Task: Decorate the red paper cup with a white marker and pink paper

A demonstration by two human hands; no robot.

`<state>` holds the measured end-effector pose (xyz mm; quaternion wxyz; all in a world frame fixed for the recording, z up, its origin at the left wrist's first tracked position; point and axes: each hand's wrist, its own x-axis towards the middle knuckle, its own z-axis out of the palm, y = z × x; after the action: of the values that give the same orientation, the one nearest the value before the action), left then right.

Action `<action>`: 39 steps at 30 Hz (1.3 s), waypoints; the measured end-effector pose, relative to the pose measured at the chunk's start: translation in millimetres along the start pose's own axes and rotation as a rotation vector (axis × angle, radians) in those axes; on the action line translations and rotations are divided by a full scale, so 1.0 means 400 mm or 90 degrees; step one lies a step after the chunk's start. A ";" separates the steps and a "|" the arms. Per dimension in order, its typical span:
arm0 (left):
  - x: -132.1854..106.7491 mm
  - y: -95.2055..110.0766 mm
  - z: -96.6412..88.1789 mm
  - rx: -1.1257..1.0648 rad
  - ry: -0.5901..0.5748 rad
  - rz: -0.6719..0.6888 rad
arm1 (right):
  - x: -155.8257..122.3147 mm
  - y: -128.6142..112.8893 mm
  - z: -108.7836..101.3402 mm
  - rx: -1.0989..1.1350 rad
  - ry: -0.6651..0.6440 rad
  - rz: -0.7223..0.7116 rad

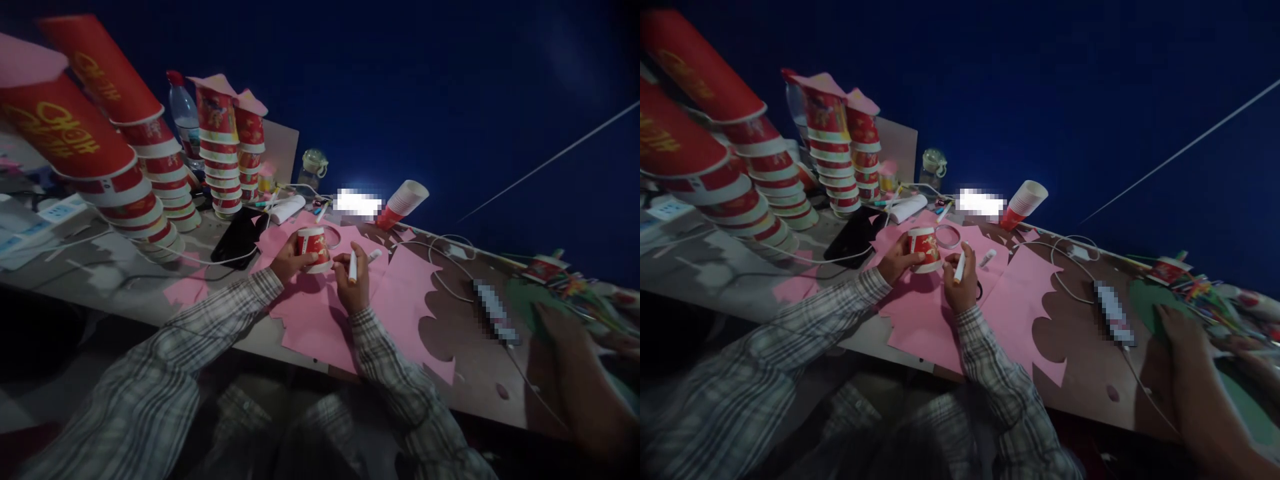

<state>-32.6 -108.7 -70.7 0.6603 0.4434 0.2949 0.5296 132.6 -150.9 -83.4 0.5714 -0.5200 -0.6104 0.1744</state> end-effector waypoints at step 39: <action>0.037 0.046 -0.036 -0.119 0.172 0.114 | 0.349 0.069 0.221 -0.711 -0.220 0.189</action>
<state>-48.9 -89.6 -59.3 0.6032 0.3296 0.2894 0.6662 94.1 10.3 -58.8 0.0739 -0.7854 -0.6144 -0.0125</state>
